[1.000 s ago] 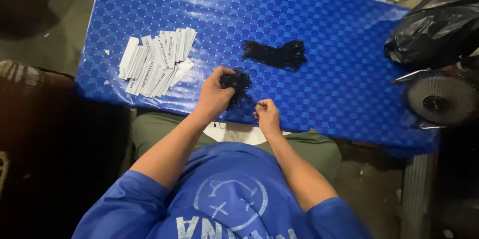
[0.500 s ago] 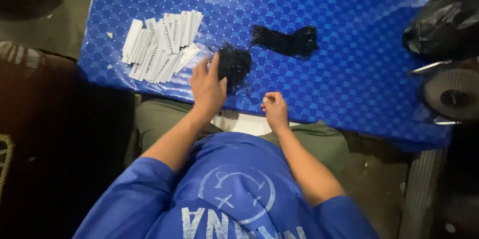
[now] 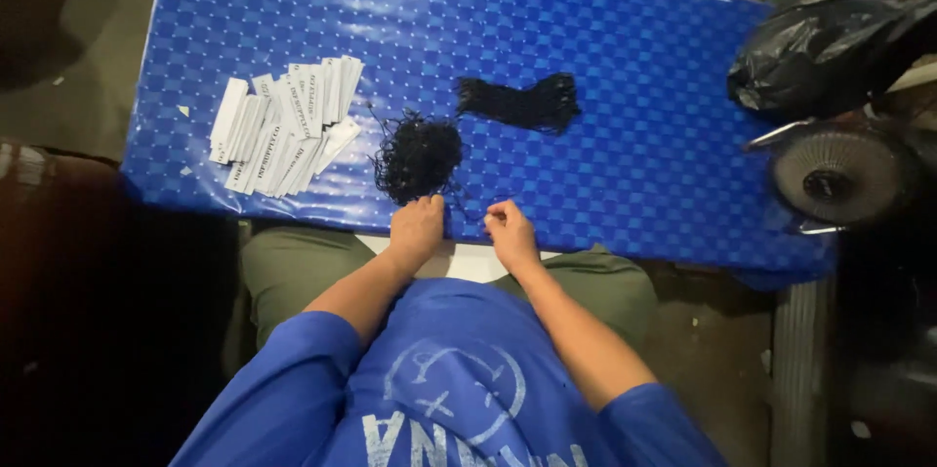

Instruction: Sorting and organizing black zip ties and white paper labels on a table in a print shop environment.

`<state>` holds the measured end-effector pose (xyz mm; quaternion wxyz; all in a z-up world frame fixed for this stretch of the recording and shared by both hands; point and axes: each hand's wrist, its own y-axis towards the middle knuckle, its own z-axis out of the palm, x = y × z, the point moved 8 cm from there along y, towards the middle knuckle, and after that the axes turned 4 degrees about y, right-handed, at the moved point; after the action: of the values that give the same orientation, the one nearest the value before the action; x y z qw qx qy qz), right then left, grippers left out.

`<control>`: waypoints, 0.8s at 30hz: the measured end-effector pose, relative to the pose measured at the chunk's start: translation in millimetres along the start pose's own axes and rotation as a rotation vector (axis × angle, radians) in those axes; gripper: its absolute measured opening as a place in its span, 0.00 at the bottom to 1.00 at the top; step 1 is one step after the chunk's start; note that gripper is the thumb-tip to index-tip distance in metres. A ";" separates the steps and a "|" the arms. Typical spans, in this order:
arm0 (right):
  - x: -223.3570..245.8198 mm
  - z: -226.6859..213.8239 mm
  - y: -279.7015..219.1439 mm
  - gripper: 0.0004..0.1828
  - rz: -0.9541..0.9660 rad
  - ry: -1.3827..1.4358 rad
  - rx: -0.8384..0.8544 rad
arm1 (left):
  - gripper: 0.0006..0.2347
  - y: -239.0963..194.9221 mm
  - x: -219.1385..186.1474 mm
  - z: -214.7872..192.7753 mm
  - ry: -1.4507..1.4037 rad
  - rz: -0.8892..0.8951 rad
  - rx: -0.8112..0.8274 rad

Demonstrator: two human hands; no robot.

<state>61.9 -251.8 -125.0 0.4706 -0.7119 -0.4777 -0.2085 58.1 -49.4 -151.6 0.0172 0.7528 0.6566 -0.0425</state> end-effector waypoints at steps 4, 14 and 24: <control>4.7 -1.1 -3.4 0.10 0.015 -0.040 -0.013 | 0.04 -3.9 20.8 -43.3 -0.318 -0.262 0.255; 5.6 -0.7 5.4 0.09 -0.116 -0.112 -0.075 | 0.16 -9.9 -15.2 -52.5 -0.135 -0.070 0.000; 47.4 7.1 -35.3 0.08 -0.226 -0.107 0.017 | 0.13 -10.0 0.9 -49.2 -0.734 -0.346 0.291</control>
<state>51.5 -219.1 -76.3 0.4241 -0.6594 -0.5812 -0.2180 50.4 -43.2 -102.4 0.1360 0.5613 0.7108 -0.4016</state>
